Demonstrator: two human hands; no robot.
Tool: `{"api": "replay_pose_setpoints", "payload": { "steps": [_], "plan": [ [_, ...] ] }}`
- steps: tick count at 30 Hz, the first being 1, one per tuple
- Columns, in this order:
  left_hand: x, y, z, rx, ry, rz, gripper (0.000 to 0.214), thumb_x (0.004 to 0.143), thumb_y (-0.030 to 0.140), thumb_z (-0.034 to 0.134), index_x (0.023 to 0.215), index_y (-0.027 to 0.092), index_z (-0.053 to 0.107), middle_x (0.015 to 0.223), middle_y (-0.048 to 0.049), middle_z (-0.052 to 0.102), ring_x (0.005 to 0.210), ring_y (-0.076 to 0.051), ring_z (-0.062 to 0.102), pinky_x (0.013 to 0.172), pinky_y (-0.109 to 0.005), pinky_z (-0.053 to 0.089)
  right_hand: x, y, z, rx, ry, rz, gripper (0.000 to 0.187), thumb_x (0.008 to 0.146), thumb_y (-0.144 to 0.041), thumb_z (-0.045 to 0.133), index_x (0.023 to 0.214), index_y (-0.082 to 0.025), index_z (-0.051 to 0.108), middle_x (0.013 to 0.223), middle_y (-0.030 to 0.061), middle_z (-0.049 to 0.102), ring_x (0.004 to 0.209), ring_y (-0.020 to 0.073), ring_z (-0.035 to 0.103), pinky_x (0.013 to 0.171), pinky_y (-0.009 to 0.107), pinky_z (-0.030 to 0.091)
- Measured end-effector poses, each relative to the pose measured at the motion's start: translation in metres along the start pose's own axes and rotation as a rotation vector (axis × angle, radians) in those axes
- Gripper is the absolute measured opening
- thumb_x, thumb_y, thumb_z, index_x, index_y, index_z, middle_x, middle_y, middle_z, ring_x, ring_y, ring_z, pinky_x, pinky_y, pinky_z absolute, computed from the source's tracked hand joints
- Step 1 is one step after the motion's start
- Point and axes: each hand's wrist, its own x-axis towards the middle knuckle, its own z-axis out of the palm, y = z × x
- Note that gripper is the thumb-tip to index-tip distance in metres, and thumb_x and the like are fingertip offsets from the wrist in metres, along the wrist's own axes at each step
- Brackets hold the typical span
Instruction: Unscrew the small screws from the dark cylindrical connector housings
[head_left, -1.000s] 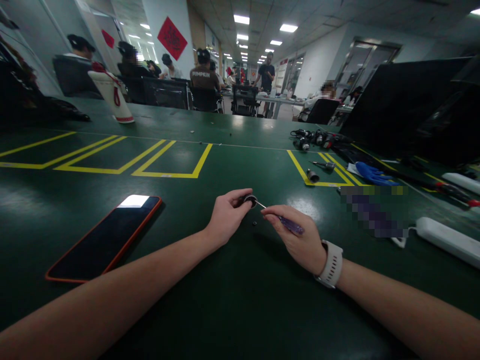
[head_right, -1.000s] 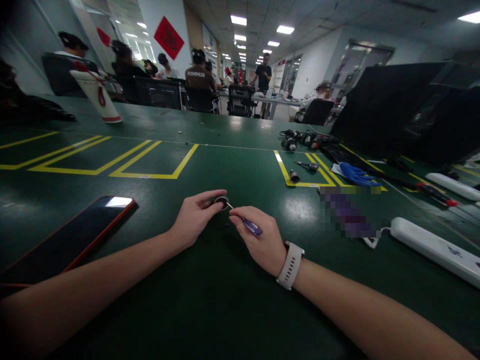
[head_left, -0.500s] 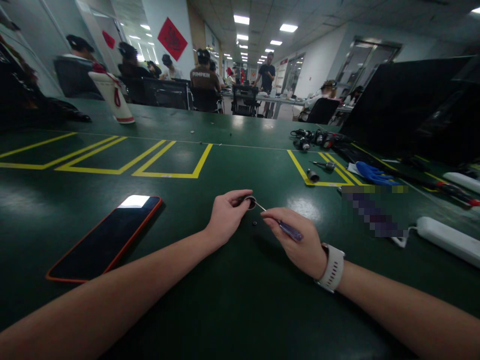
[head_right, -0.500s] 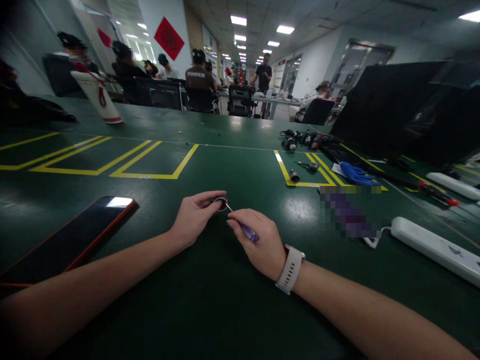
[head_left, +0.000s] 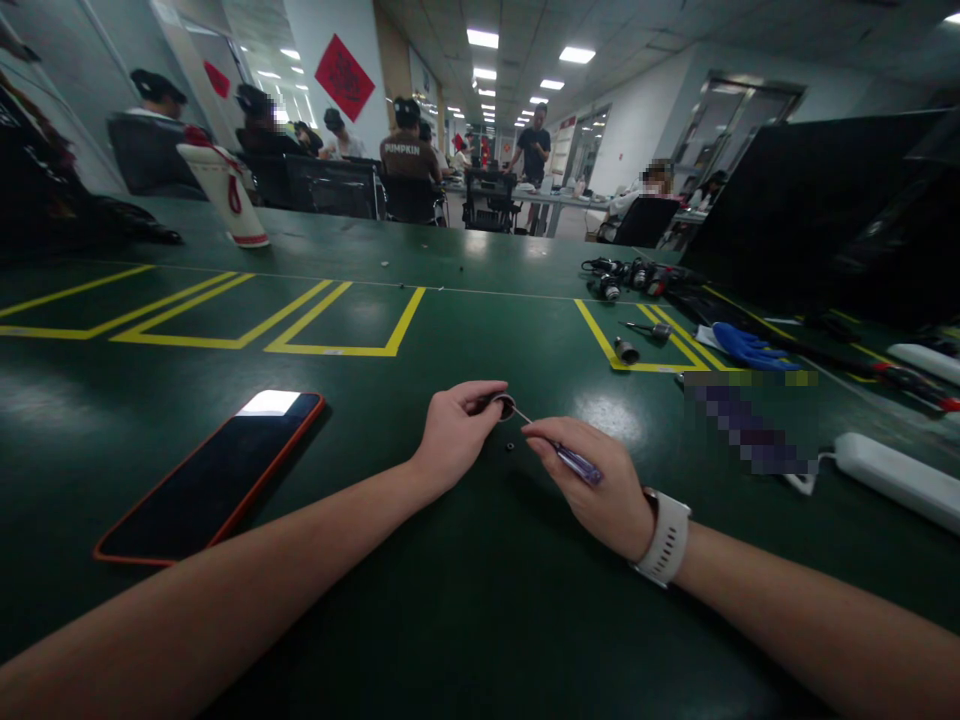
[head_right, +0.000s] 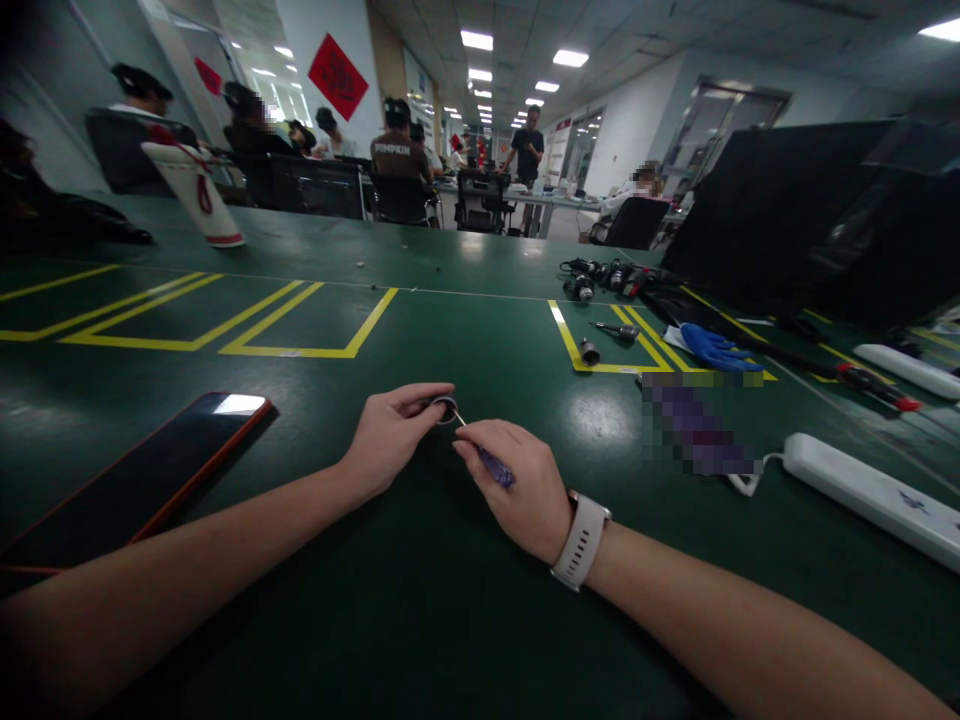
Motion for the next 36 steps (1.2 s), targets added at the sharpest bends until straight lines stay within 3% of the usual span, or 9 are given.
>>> {"api": "replay_pose_setpoints", "payload": {
  "steps": [17,23,27,31,36],
  "plan": [
    [0.002,-0.002,0.0,-0.021,-0.004,-0.006,0.03,0.073,0.018,0.063,0.102,0.013,0.068,0.092,-0.0071,0.073,0.082,-0.018,0.068,0.079,-0.032,0.055,-0.001,0.004,0.004,-0.089,-0.01,-0.093,0.016,0.088,-0.018,0.049,0.099,-0.017,0.061,0.094,0.0084,0.069,0.086,0.0174,0.065,0.077,0.033,0.053],
    [0.002,-0.002,0.0,-0.029,0.026,-0.02,0.029,0.071,0.018,0.064,0.1,0.013,0.068,0.095,-0.0079,0.072,0.086,-0.019,0.067,0.083,-0.035,0.054,-0.001,0.0,0.002,-0.049,0.013,-0.066,0.013,0.087,-0.018,0.051,0.094,-0.016,0.062,0.09,0.0075,0.069,0.082,0.0164,0.064,0.075,0.031,0.052],
    [0.004,-0.003,-0.003,0.0,0.092,-0.022,0.032,0.069,0.016,0.064,0.1,0.014,0.068,0.107,-0.0102,0.067,0.097,-0.022,0.064,0.091,-0.039,0.049,0.0,-0.002,-0.005,0.078,0.086,0.109,0.02,0.088,-0.024,0.05,0.075,-0.017,0.063,0.069,0.0023,0.066,0.063,0.0124,0.061,0.061,0.027,0.05],
    [0.005,-0.002,-0.006,-0.005,0.066,-0.059,0.038,0.071,0.014,0.063,0.109,0.015,0.064,0.112,-0.0107,0.064,0.103,-0.021,0.061,0.093,-0.039,0.048,0.002,0.003,-0.005,0.219,0.056,0.355,0.03,0.088,-0.034,0.048,0.068,-0.016,0.062,0.059,0.0006,0.061,0.053,0.0108,0.057,0.05,0.023,0.046],
    [0.004,0.0,-0.005,-0.007,0.068,-0.085,0.041,0.071,0.014,0.064,0.111,0.013,0.06,0.11,-0.01,0.064,0.099,-0.019,0.062,0.091,-0.037,0.049,0.003,0.009,-0.001,0.259,0.014,0.413,0.031,0.088,-0.037,0.049,0.069,-0.015,0.062,0.057,0.0002,0.06,0.052,0.0103,0.056,0.05,0.023,0.044]
  ]
}}
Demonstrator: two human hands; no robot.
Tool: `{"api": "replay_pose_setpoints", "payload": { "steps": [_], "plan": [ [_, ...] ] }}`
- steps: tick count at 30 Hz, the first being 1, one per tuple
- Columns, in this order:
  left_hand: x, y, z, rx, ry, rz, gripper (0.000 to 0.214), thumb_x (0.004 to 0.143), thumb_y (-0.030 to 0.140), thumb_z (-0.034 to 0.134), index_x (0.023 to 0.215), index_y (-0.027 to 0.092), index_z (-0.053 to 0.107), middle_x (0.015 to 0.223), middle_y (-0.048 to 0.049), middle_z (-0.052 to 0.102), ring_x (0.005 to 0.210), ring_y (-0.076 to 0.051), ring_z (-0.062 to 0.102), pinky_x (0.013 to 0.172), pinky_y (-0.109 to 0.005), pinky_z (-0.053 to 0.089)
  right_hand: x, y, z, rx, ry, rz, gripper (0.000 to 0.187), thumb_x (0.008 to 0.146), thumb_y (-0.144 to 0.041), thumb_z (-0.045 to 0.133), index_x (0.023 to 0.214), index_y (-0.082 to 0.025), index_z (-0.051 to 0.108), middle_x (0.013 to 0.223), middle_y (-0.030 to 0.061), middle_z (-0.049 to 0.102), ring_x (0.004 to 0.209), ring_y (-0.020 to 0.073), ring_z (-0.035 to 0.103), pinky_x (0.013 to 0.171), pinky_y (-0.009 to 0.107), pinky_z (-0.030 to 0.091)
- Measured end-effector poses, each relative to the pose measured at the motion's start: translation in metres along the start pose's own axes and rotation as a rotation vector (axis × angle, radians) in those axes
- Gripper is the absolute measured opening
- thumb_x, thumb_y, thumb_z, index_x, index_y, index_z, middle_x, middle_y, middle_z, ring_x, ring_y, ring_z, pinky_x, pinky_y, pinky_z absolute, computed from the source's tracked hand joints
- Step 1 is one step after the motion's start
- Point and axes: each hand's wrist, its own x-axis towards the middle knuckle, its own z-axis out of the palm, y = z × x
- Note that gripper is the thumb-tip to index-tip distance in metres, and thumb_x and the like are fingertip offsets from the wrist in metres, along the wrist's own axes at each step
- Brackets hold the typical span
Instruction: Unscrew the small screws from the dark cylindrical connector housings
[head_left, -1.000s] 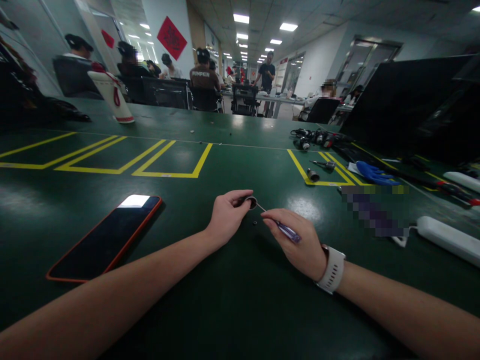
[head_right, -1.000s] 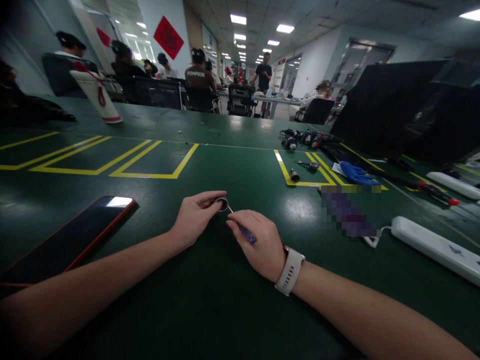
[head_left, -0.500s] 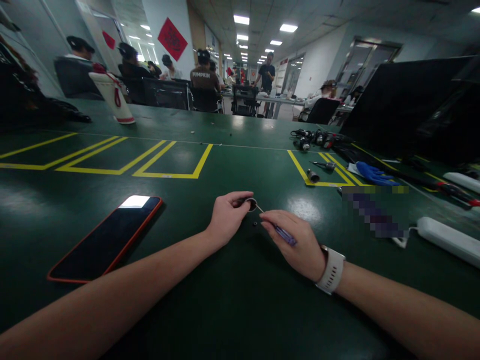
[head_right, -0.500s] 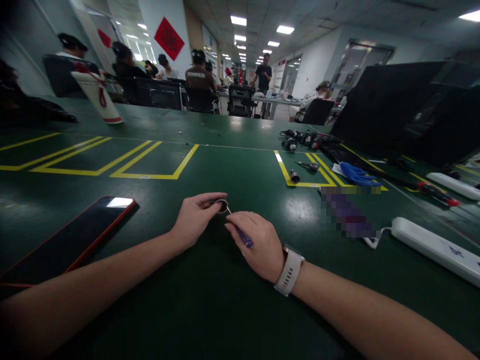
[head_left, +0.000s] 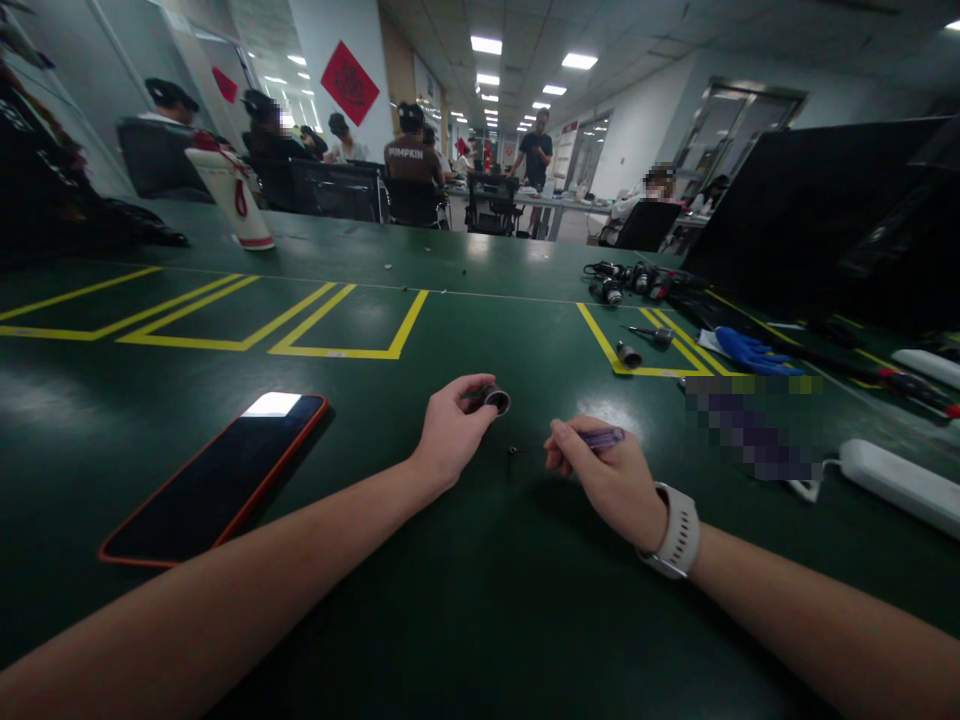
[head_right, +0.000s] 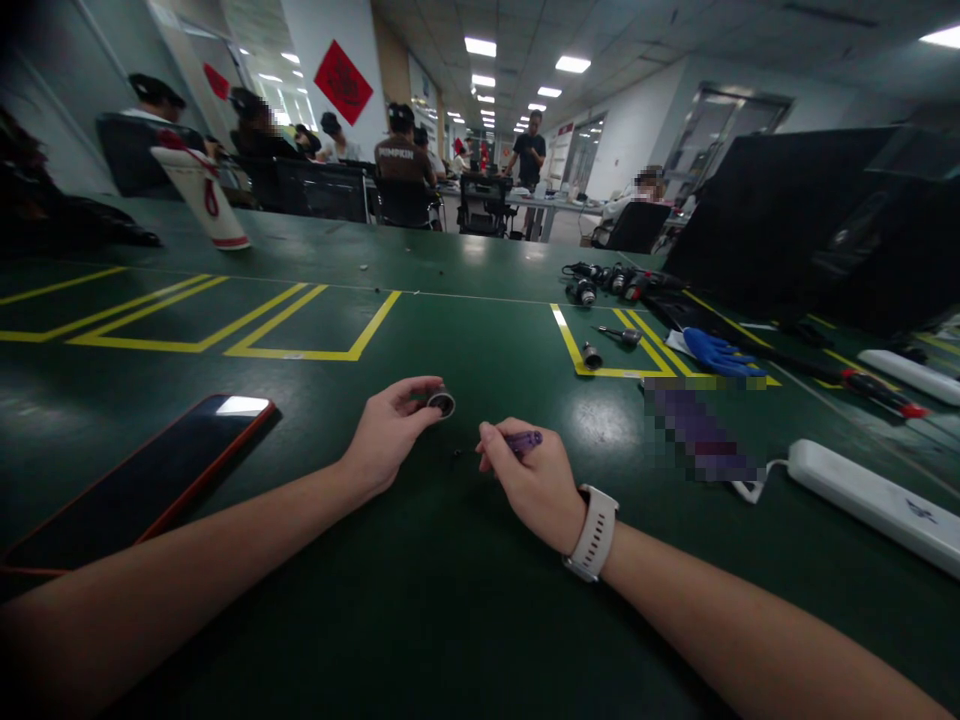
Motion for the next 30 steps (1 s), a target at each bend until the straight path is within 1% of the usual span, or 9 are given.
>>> {"api": "replay_pose_setpoints", "payload": {
  "steps": [6,9,13,15,19,22,25,27,30],
  "plan": [
    [0.0,0.001,0.003,-0.021,0.0,-0.03,0.037,0.068,0.012,0.066,0.105,0.012,0.062,0.104,-0.0094,0.066,0.094,-0.019,0.063,0.09,-0.036,0.049,-0.001,0.001,0.0,-0.081,-0.034,-0.006,0.032,0.089,-0.038,0.047,0.07,-0.016,0.062,0.06,0.0001,0.061,0.054,0.0104,0.056,0.052,0.024,0.043],
    [-0.001,0.004,0.004,-0.041,-0.001,-0.031,0.036,0.068,0.011,0.067,0.104,0.013,0.063,0.104,-0.0088,0.066,0.091,-0.019,0.064,0.088,-0.035,0.049,0.0,-0.003,-0.003,-0.123,-0.04,-0.012,0.033,0.089,-0.037,0.046,0.067,-0.016,0.061,0.056,-0.0006,0.059,0.051,0.0099,0.054,0.05,0.024,0.041],
    [-0.002,0.008,0.004,-0.08,-0.006,-0.078,0.038,0.067,0.008,0.066,0.104,0.014,0.063,0.105,-0.0081,0.067,0.093,-0.018,0.063,0.088,-0.035,0.049,0.002,-0.006,-0.01,-0.114,-0.047,0.018,0.037,0.088,-0.037,0.046,0.059,-0.017,0.057,0.049,-0.0018,0.053,0.047,0.0096,0.051,0.049,0.024,0.039],
    [-0.002,0.009,0.003,-0.106,-0.016,-0.092,0.039,0.066,0.007,0.066,0.104,0.015,0.063,0.105,-0.0078,0.067,0.094,-0.019,0.063,0.088,-0.035,0.048,0.003,-0.004,-0.01,-0.046,-0.059,0.066,0.036,0.087,-0.039,0.047,0.061,-0.016,0.057,0.049,-0.0016,0.054,0.047,0.0098,0.051,0.048,0.024,0.039],
    [-0.002,0.008,0.003,-0.138,-0.037,-0.103,0.039,0.065,0.008,0.067,0.103,0.015,0.064,0.103,-0.0071,0.067,0.096,-0.02,0.062,0.09,-0.037,0.047,0.003,0.005,-0.005,0.238,-0.083,0.122,0.033,0.086,-0.041,0.051,0.067,-0.016,0.06,0.054,-0.0004,0.058,0.049,0.0103,0.053,0.048,0.024,0.041],
    [-0.001,0.007,0.002,-0.144,-0.021,-0.092,0.035,0.064,0.009,0.067,0.099,0.015,0.063,0.103,-0.007,0.066,0.096,-0.02,0.061,0.09,-0.037,0.047,0.002,0.008,-0.003,0.344,-0.035,0.007,0.028,0.088,-0.037,0.051,0.072,-0.017,0.062,0.063,0.0006,0.061,0.056,0.0109,0.056,0.053,0.024,0.046],
    [-0.001,0.006,0.002,-0.151,-0.029,-0.074,0.032,0.064,0.011,0.068,0.096,0.014,0.062,0.104,-0.0078,0.065,0.094,-0.02,0.062,0.087,-0.037,0.049,-0.001,0.006,-0.003,0.261,0.015,-0.111,0.019,0.088,-0.031,0.051,0.08,-0.018,0.062,0.073,0.0017,0.063,0.067,0.012,0.059,0.062,0.027,0.049],
    [-0.001,0.005,0.002,-0.15,-0.042,-0.067,0.031,0.064,0.012,0.068,0.094,0.014,0.061,0.103,-0.0079,0.066,0.092,-0.019,0.062,0.084,-0.037,0.05,-0.002,0.005,-0.004,0.196,0.025,-0.136,0.013,0.088,-0.028,0.052,0.088,-0.019,0.061,0.08,0.0023,0.065,0.072,0.0129,0.06,0.067,0.029,0.05],
    [-0.003,0.005,0.002,-0.145,-0.054,-0.052,0.031,0.064,0.014,0.07,0.094,0.014,0.062,0.098,-0.0066,0.067,0.088,-0.019,0.064,0.082,-0.036,0.051,-0.003,0.004,-0.002,0.158,0.037,-0.132,0.011,0.087,-0.028,0.053,0.093,-0.019,0.057,0.086,0.0036,0.065,0.078,0.0148,0.062,0.071,0.032,0.051]
  ]
}}
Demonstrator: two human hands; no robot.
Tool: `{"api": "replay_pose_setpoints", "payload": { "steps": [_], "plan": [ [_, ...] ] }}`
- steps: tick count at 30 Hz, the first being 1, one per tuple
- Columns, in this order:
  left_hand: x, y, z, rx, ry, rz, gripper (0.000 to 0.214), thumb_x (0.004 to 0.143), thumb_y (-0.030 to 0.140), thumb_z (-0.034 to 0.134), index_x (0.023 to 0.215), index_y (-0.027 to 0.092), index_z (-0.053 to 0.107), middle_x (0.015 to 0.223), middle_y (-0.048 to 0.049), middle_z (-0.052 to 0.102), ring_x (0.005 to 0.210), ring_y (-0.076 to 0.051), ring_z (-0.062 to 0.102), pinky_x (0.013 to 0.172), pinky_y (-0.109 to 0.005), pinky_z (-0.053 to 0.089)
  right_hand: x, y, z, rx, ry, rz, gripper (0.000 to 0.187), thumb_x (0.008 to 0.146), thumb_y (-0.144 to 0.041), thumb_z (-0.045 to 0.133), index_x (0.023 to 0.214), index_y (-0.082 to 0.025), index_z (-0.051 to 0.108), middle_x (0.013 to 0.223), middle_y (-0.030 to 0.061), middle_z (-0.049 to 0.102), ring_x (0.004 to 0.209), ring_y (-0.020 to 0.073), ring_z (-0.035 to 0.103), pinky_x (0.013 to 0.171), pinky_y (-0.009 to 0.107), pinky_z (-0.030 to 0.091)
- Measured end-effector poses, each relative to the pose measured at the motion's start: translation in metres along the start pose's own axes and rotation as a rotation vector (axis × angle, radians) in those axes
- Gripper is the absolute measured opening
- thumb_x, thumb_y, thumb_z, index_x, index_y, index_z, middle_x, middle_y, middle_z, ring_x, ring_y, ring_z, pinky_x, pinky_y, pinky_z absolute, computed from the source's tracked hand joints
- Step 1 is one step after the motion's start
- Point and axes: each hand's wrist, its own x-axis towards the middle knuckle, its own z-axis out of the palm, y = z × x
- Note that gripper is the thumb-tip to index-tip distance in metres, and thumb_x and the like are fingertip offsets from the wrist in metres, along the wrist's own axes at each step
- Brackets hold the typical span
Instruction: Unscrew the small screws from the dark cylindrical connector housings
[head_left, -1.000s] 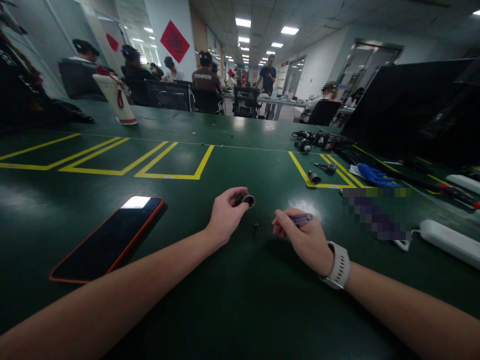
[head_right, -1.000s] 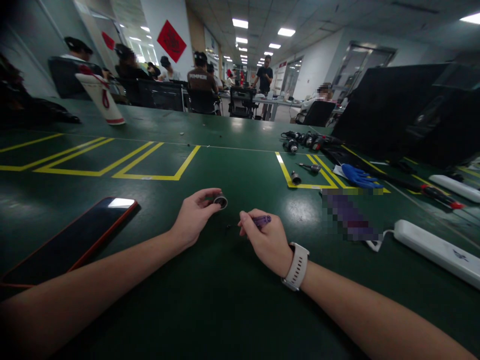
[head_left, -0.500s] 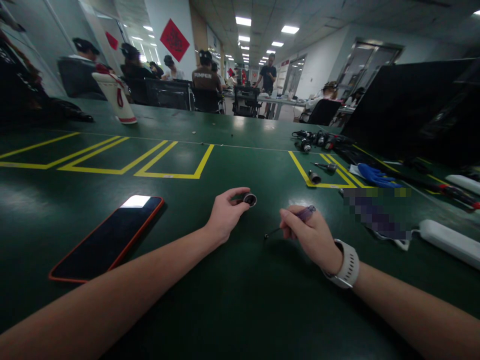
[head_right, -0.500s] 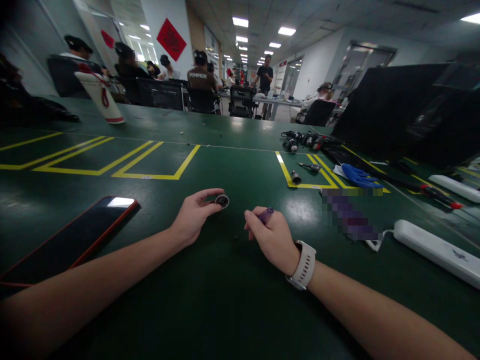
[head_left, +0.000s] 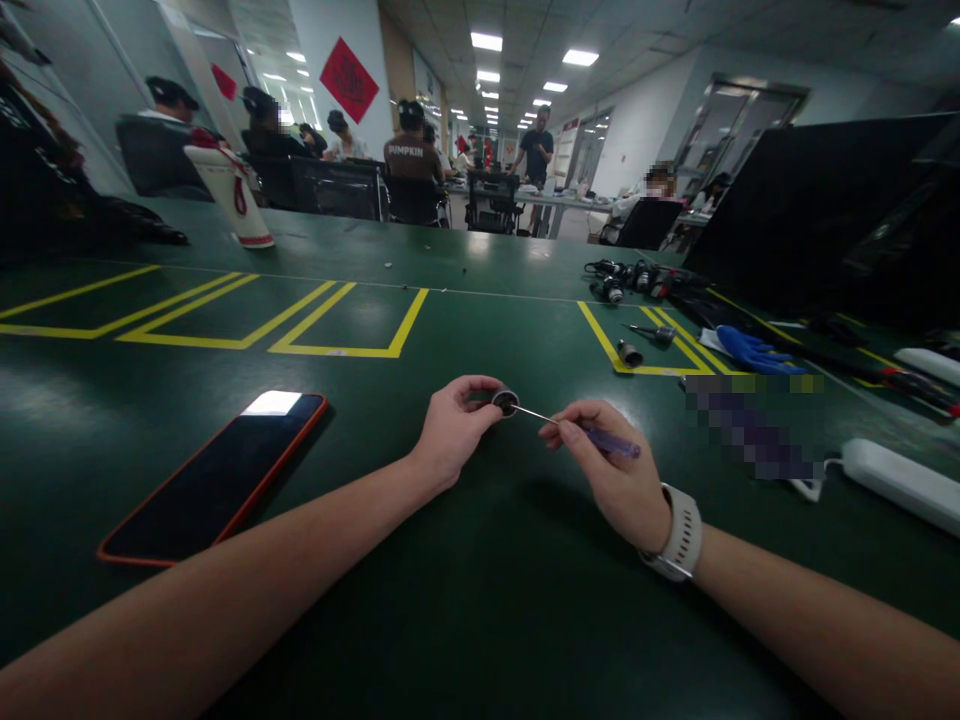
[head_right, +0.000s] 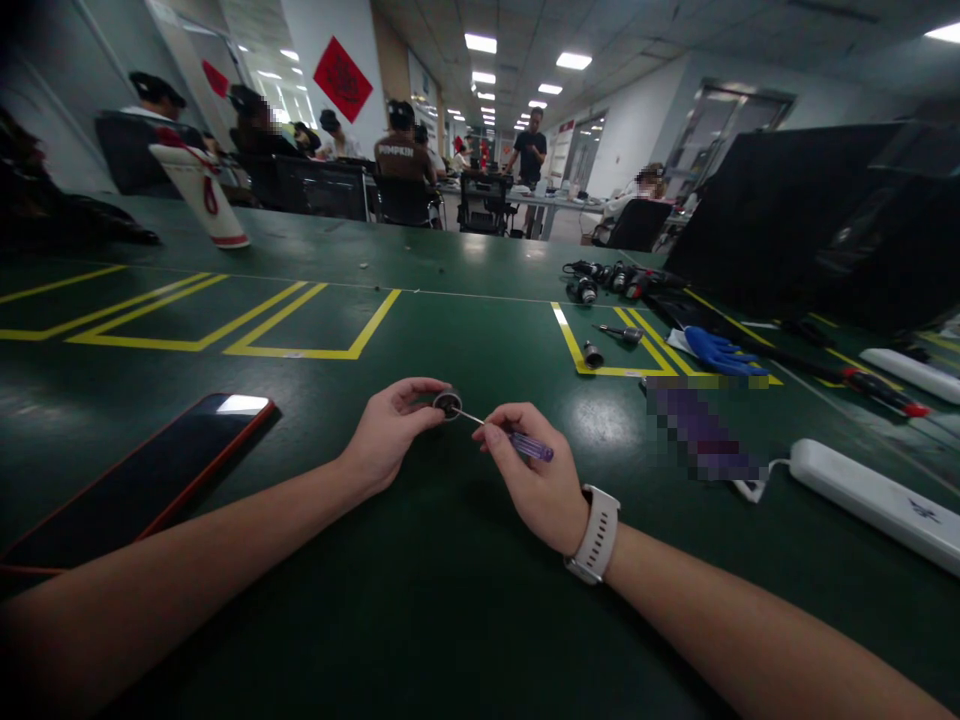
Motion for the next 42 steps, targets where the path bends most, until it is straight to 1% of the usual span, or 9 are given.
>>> {"api": "replay_pose_setpoints", "payload": {
  "steps": [4,10,13,19,24,33,42],
  "plan": [
    [-0.0015,-0.0008,0.0002,0.008,-0.031,0.029,0.03,0.066,0.015,0.069,0.095,0.016,0.063,0.096,-0.0048,0.069,0.087,-0.018,0.065,0.082,-0.035,0.051,-0.0003,0.0,0.0031,-0.066,-0.026,0.006,0.011,0.087,-0.028,0.053,0.092,-0.019,0.056,0.088,0.0047,0.065,0.08,0.0156,0.063,0.071,0.031,0.051],
    [-0.0023,0.0009,0.004,0.037,0.017,0.011,0.03,0.066,0.011,0.065,0.096,0.014,0.065,0.087,-0.0049,0.071,0.077,-0.017,0.066,0.075,-0.031,0.052,-0.002,-0.0026,0.007,-0.182,-0.027,-0.045,0.009,0.087,-0.026,0.052,0.09,-0.019,0.058,0.087,0.0041,0.065,0.078,0.0152,0.062,0.069,0.029,0.049],
    [-0.0038,0.0026,0.0054,0.025,0.006,0.022,0.03,0.066,0.011,0.065,0.096,0.013,0.066,0.086,-0.0054,0.072,0.077,-0.017,0.067,0.074,-0.031,0.053,-0.0024,-0.0017,0.008,-0.212,-0.033,-0.069,0.009,0.087,-0.025,0.052,0.091,-0.019,0.058,0.087,0.0039,0.065,0.078,0.0151,0.062,0.068,0.029,0.049],
    [-0.0059,0.0057,0.0059,0.025,-0.004,0.023,0.028,0.067,0.01,0.064,0.095,0.012,0.067,0.088,-0.0066,0.072,0.08,-0.018,0.068,0.076,-0.032,0.053,-0.002,-0.0014,0.0084,-0.244,-0.037,-0.089,0.009,0.087,-0.024,0.051,0.091,-0.019,0.058,0.089,0.0044,0.066,0.079,0.0155,0.062,0.069,0.029,0.049],
    [-0.0062,0.0068,0.0055,0.018,-0.014,0.05,0.027,0.068,0.013,0.065,0.095,0.013,0.067,0.091,-0.0071,0.072,0.079,-0.017,0.068,0.08,-0.034,0.054,-0.0016,-0.0041,0.0085,-0.276,-0.039,-0.116,0.008,0.087,-0.022,0.051,0.09,-0.019,0.058,0.088,0.0045,0.065,0.079,0.0153,0.062,0.07,0.029,0.049],
    [-0.0047,-0.0002,0.0049,0.026,-0.008,0.075,0.024,0.069,0.014,0.065,0.093,0.011,0.068,0.088,-0.0073,0.073,0.077,-0.017,0.068,0.075,-0.032,0.055,-0.003,-0.0016,0.0078,-0.282,-0.073,-0.112,0.009,0.087,-0.021,0.052,0.093,-0.02,0.058,0.087,0.0033,0.065,0.076,0.0142,0.061,0.068,0.028,0.049],
    [-0.0029,-0.0027,0.0059,0.041,0.019,0.081,0.023,0.066,0.014,0.065,0.089,0.012,0.07,0.083,-0.0063,0.073,0.074,-0.017,0.069,0.073,-0.031,0.055,-0.0041,-0.0036,0.0095,-0.335,-0.068,-0.166,0.01,0.086,-0.018,0.051,0.092,-0.02,0.058,0.086,0.0037,0.065,0.076,0.0153,0.062,0.07,0.03,0.049]
  ]
}}
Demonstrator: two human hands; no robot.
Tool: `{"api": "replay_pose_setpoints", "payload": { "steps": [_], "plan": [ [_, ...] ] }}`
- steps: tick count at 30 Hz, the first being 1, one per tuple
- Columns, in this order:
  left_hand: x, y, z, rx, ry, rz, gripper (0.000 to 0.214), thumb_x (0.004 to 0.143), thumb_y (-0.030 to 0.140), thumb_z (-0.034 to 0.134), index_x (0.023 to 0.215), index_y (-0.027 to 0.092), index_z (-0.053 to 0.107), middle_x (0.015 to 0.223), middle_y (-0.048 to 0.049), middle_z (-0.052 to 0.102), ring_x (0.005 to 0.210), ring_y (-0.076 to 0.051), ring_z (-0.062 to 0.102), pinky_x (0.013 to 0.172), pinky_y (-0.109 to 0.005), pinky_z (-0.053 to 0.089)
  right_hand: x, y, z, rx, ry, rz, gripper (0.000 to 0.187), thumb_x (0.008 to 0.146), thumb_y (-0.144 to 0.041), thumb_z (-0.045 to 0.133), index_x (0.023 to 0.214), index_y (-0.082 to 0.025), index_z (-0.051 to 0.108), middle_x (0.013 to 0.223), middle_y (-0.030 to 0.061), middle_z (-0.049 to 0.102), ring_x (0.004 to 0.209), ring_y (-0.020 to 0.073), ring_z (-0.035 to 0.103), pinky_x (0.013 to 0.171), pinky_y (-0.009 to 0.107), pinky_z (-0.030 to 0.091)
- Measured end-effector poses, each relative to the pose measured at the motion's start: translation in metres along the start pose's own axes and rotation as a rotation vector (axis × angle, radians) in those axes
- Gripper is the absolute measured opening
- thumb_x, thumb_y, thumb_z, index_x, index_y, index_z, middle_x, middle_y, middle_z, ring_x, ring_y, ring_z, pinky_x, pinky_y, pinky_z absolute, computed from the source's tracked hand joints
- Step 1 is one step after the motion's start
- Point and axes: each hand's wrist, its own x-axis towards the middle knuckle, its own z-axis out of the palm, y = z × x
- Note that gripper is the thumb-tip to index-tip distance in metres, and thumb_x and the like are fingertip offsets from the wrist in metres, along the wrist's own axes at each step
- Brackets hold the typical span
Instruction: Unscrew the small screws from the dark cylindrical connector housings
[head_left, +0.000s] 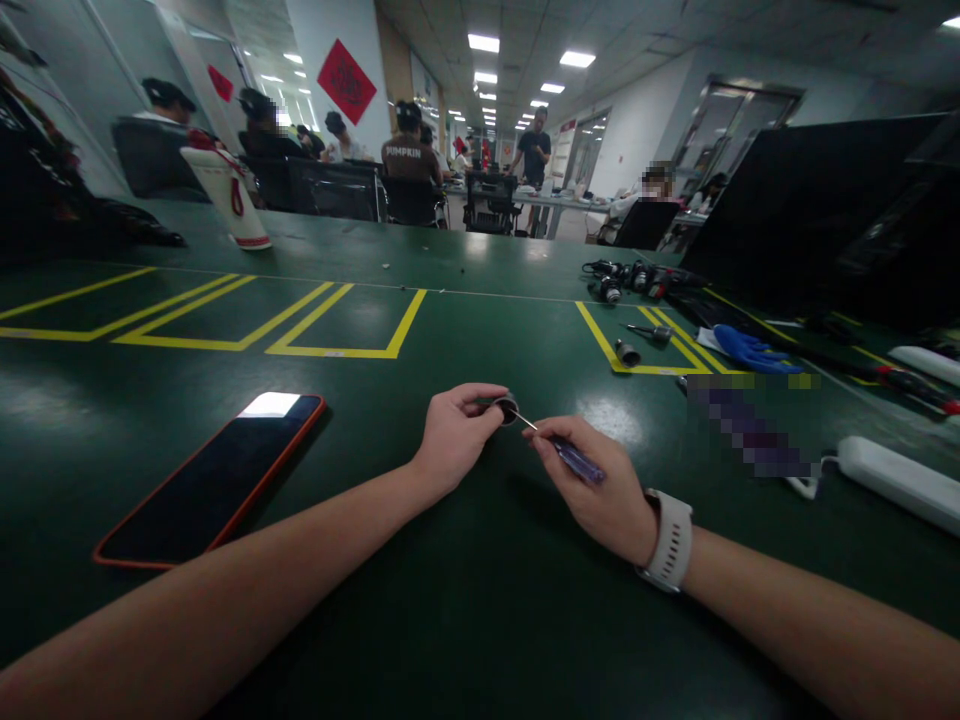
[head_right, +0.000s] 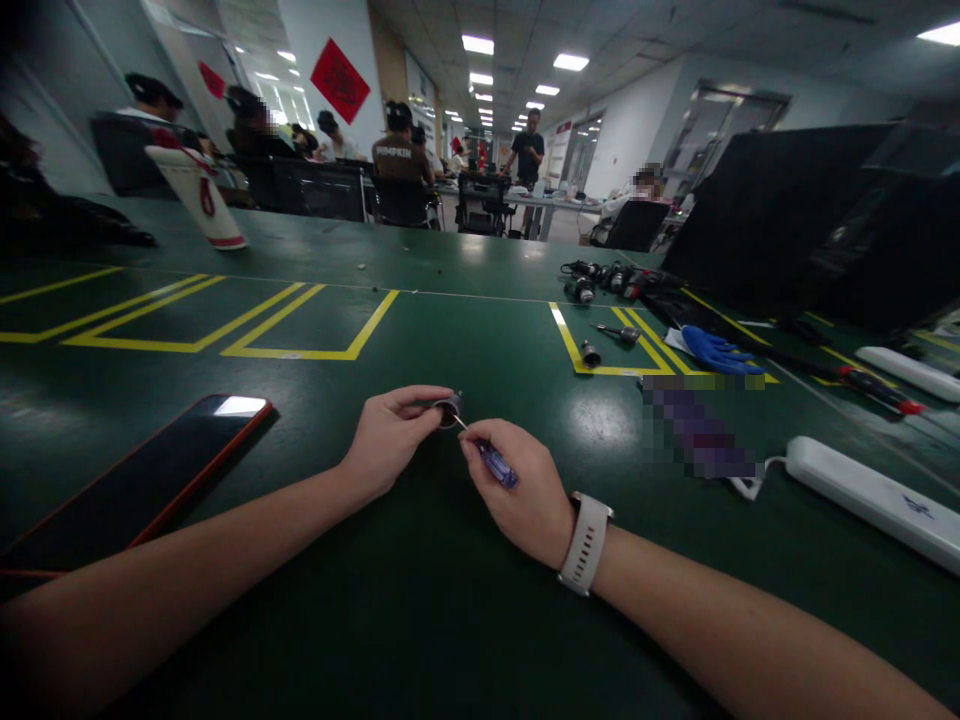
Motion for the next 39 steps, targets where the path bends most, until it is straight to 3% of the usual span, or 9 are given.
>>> {"api": "replay_pose_setpoints", "payload": {
  "steps": [10,15,18,22,30,34,39],
  "plan": [
    [0.0,0.0,-0.001,-0.01,-0.019,0.006,0.018,0.067,0.011,0.063,0.085,0.013,0.068,0.079,-0.0039,0.072,0.072,-0.016,0.068,0.072,-0.029,0.055,-0.001,-0.003,-0.002,-0.005,0.001,-0.029,0.009,0.086,-0.017,0.051,0.091,-0.02,0.058,0.085,0.0031,0.065,0.075,0.0144,0.061,0.07,0.029,0.05],
    [0.001,0.002,-0.002,0.028,0.0,-0.026,0.021,0.07,0.013,0.063,0.091,0.014,0.066,0.08,-0.0038,0.07,0.074,-0.017,0.066,0.074,-0.033,0.054,-0.001,-0.005,-0.013,-0.068,-0.004,-0.238,0.016,0.087,-0.015,0.049,0.099,-0.022,0.056,0.093,0.0044,0.066,0.084,0.016,0.063,0.074,0.032,0.051],
    [-0.004,0.005,0.0,0.0,-0.013,-0.021,0.026,0.069,0.011,0.064,0.095,0.015,0.064,0.096,-0.0055,0.068,0.086,-0.017,0.065,0.083,-0.033,0.052,0.003,-0.001,-0.014,-0.251,-0.044,-0.328,0.018,0.085,-0.015,0.052,0.102,-0.02,0.054,0.103,0.0084,0.065,0.092,0.0196,0.061,0.08,0.037,0.05],
    [-0.016,0.007,0.008,-0.093,-0.117,-0.07,0.036,0.071,0.009,0.063,0.106,0.017,0.058,0.108,-0.0068,0.061,0.093,-0.018,0.063,0.084,-0.034,0.052,0.01,0.008,-0.01,-0.414,-0.104,-0.308,0.02,0.079,-0.013,0.06,0.097,-0.018,0.052,0.116,0.0122,0.06,0.104,0.0245,0.055,0.086,0.042,0.048],
    [-0.025,0.012,0.013,-0.106,-0.33,-0.048,0.04,0.072,0.012,0.066,0.11,0.016,0.055,0.113,-0.0073,0.058,0.1,-0.02,0.059,0.09,-0.04,0.05,0.012,0.011,-0.018,-0.454,-0.225,-0.387,0.019,0.078,-0.005,0.052,0.092,-0.018,0.052,0.101,0.0089,0.062,0.091,0.0219,0.055,0.076,0.036,0.048],
    [-0.025,0.015,0.009,-0.139,-0.386,-0.085,0.046,0.075,0.017,0.066,0.118,0.019,0.05,0.124,-0.0077,0.052,0.103,-0.019,0.059,0.09,-0.038,0.05,0.016,0.007,-0.032,-0.381,-0.13,-0.346,0.017,0.079,-0.01,0.055,0.093,-0.019,0.052,0.098,0.0078,0.063,0.087,0.0208,0.057,0.074,0.035,0.048],
    [-0.02,0.013,0.006,-0.131,-0.327,-0.139,0.045,0.079,0.022,0.062,0.121,0.02,0.047,0.131,-0.0094,0.047,0.106,-0.021,0.058,0.088,-0.039,0.05,0.049,0.023,-0.071,-0.441,0.195,-0.161,0.028,0.075,-0.025,0.064,0.1,-0.015,0.056,0.093,0.0094,0.064,0.081,0.0209,0.06,0.073,0.035,0.048]
  ]
}}
